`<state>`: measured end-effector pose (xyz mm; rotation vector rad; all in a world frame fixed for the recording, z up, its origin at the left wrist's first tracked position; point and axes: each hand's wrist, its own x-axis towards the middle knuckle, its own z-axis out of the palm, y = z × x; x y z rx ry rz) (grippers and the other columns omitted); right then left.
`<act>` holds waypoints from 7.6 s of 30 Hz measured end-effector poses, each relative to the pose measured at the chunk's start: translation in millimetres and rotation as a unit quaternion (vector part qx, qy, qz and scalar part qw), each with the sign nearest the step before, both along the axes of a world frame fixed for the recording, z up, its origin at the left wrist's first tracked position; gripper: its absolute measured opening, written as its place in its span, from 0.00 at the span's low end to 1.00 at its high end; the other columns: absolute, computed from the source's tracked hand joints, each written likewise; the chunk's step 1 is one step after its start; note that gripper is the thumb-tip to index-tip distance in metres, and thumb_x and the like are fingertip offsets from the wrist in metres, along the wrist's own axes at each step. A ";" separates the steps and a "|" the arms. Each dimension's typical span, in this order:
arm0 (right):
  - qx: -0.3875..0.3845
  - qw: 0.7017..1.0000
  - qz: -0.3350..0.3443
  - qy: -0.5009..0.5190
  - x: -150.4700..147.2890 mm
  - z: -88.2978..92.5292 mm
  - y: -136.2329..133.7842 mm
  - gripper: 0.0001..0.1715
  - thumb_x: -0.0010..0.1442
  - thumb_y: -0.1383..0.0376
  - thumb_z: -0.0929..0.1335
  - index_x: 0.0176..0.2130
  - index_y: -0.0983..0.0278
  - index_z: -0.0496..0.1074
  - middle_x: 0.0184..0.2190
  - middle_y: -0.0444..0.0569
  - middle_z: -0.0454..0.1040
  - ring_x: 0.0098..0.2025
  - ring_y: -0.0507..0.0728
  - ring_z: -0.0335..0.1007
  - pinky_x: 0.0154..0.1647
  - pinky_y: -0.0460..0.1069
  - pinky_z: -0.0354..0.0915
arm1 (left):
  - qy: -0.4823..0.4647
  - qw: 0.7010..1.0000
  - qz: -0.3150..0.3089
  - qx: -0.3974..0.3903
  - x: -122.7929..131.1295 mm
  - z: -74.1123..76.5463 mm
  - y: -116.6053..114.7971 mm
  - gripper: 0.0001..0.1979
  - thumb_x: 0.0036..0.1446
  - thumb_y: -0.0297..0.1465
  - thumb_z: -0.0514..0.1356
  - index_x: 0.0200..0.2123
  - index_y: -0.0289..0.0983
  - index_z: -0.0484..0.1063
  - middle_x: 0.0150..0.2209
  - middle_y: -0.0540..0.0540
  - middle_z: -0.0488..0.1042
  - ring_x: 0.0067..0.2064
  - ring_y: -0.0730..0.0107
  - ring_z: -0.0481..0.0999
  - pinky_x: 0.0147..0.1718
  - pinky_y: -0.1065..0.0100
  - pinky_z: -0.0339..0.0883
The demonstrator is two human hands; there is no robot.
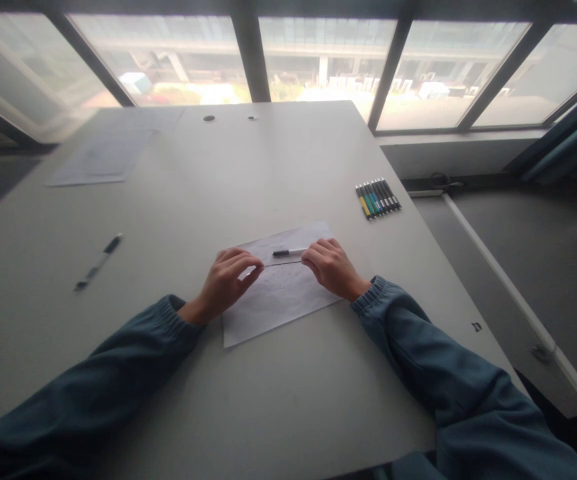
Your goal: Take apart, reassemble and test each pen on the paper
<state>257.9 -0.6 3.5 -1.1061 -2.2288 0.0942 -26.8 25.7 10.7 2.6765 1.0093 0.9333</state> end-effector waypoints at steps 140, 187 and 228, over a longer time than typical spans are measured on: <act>0.027 0.974 -0.072 0.211 -10.2 2.8 -5.7 0.10 0.69 0.66 0.65 0.47 0.58 0.75 0.37 0.52 0.76 0.42 0.62 0.71 0.46 0.59 0.69 | -0.185 0.971 -0.023 -0.148 11.5 8.2 -9.6 0.04 0.60 0.29 0.63 0.34 0.37 0.79 0.33 0.46 0.78 0.33 0.73 0.76 0.36 0.70 0.73; 0.036 0.968 -0.170 0.181 3.4 -13.3 0.8 0.03 0.66 0.64 0.69 0.37 0.59 0.72 0.35 0.48 0.76 0.42 0.61 0.69 0.47 0.58 0.63 | -0.295 0.942 0.131 -0.088 -2.4 1.4 6.7 0.02 0.58 0.28 0.64 0.34 0.36 0.78 0.31 0.49 0.75 0.31 0.74 0.72 0.33 0.70 0.69; -0.003 0.992 -0.075 0.100 -11.6 -1.1 -6.7 0.05 0.68 0.63 0.68 0.37 0.58 0.73 0.38 0.48 0.78 0.45 0.61 0.70 0.51 0.59 0.60 | -0.176 0.983 0.000 -0.042 5.0 6.2 1.5 0.02 0.57 0.27 0.65 0.33 0.38 0.78 0.31 0.47 0.78 0.34 0.69 0.74 0.38 0.65 0.71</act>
